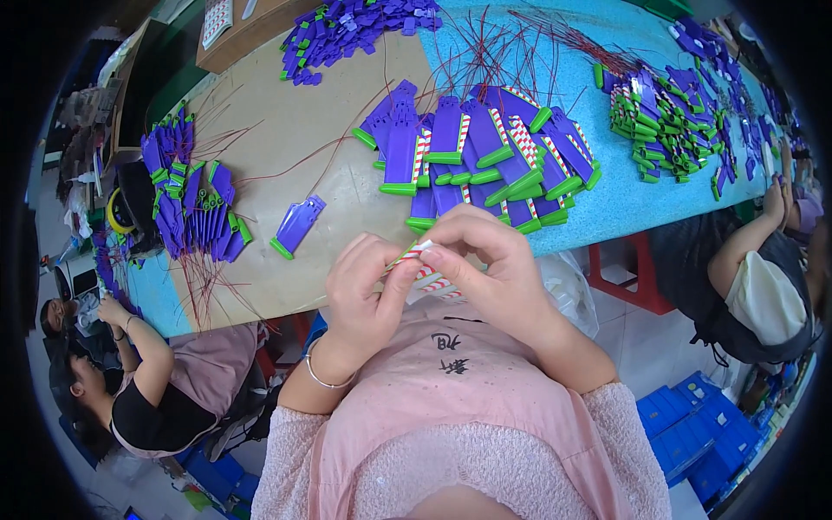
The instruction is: The person peels stickers from a backing sheet and adheres them onto plastic toy parts by hand. The person then stacks the stickered parts and connects small plastic pieces onto other plastic parts.
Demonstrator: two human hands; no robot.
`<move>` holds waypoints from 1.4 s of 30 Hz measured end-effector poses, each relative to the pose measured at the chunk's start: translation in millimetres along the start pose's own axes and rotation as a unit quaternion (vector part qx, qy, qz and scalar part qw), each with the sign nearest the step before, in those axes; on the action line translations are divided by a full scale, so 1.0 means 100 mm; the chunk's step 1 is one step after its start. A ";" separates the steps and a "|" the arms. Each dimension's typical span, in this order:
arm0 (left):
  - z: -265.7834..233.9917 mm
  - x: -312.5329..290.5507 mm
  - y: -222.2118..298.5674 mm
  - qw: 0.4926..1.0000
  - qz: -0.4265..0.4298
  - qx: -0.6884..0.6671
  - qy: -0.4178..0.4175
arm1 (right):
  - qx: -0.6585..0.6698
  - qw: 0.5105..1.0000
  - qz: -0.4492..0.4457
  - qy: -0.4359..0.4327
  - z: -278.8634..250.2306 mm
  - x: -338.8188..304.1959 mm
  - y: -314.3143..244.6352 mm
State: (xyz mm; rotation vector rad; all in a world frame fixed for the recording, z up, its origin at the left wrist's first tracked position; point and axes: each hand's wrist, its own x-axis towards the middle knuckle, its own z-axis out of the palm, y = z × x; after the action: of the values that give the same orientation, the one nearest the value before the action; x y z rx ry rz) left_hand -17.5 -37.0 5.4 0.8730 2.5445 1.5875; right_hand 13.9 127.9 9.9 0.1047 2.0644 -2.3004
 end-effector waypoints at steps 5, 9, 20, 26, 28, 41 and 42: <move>0.01 0.02 0.01 0.994 0.005 -0.003 0.108 | -0.060 0.996 -0.028 -0.052 -0.06 -0.01 0.01; -0.12 -0.18 0.04 0.966 0.207 0.154 0.029 | 0.028 0.984 0.178 0.003 -0.03 0.00 0.00; -0.62 -0.31 -0.67 0.937 -0.133 0.313 0.080 | 0.112 0.969 0.208 -0.074 -0.02 0.03 -0.05; -0.08 -0.27 0.01 0.977 -0.128 -0.131 0.107 | 0.111 0.978 0.159 -0.070 0.15 -0.05 0.00; -0.03 -0.21 0.06 0.990 -0.072 -0.098 0.076 | 0.088 0.983 0.151 -0.062 0.09 -0.10 0.03; -0.01 -0.14 0.07 0.840 -0.274 -0.461 0.078 | 0.128 0.964 0.232 -0.031 0.07 -0.05 -0.13; -0.01 -0.14 0.07 0.840 -0.275 -0.461 0.077 | 0.128 0.964 0.233 -0.030 0.07 -0.05 -0.12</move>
State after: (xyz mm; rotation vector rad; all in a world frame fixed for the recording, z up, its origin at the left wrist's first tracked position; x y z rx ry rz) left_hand -2.5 -42.5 7.9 -0.0913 1.4637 2.2808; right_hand 17.4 122.4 23.0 0.4674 1.4966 -2.2146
